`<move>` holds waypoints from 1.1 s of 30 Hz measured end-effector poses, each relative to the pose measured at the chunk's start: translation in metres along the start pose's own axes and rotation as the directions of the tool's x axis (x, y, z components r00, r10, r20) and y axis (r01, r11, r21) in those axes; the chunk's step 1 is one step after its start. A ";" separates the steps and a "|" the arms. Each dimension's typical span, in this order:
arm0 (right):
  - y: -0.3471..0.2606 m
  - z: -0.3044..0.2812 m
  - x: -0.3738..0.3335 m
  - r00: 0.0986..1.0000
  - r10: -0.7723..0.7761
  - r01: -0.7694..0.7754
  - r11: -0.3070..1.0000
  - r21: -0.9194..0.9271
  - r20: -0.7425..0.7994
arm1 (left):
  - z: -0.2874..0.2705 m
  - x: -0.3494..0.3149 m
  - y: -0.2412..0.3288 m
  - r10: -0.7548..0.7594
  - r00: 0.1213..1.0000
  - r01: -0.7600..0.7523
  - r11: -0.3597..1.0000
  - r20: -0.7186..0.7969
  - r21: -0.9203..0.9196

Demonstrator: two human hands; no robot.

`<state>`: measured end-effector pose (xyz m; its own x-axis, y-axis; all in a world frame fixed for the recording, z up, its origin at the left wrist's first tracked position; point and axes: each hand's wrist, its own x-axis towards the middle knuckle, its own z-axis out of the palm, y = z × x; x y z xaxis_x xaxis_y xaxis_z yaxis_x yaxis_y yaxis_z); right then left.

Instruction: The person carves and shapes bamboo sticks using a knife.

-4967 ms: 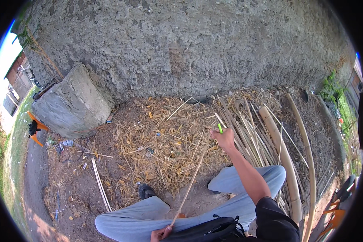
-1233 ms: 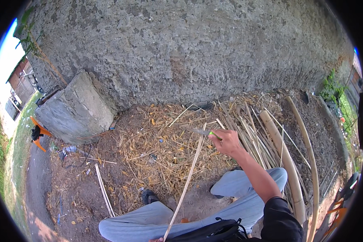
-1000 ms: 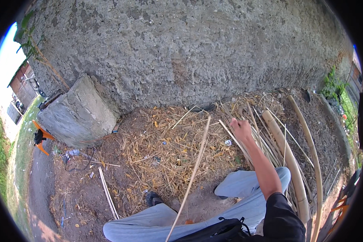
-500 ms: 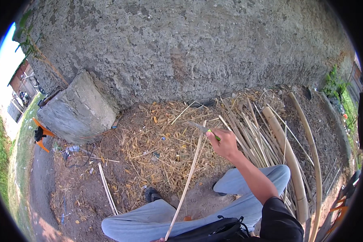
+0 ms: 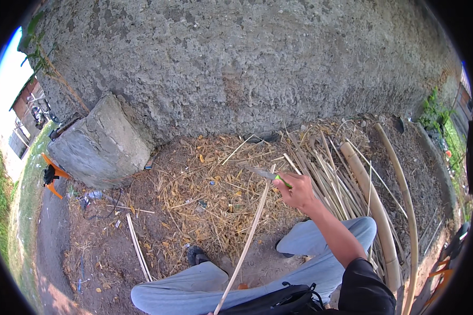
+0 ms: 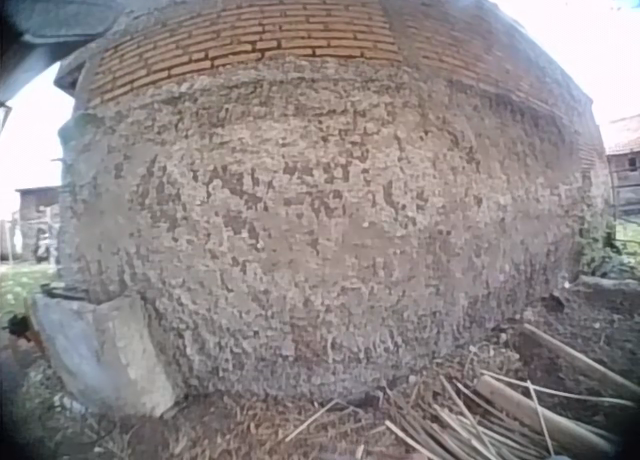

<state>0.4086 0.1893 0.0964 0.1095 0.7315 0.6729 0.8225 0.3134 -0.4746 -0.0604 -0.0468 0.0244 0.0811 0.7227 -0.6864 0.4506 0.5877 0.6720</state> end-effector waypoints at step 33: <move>0.047 0.027 -0.041 0.931 0.353 -0.357 0.933 -0.035 -0.088 | -0.012 -0.010 -0.018 0.018 1.000 -0.014 0.963 0.012 -0.269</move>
<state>0.4283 0.1904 0.0313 0.4416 0.7388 0.5090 0.7482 0.0099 -0.6634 -0.0801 -0.0606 0.0223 0.0996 0.7285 -0.6778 0.1939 0.6539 0.7313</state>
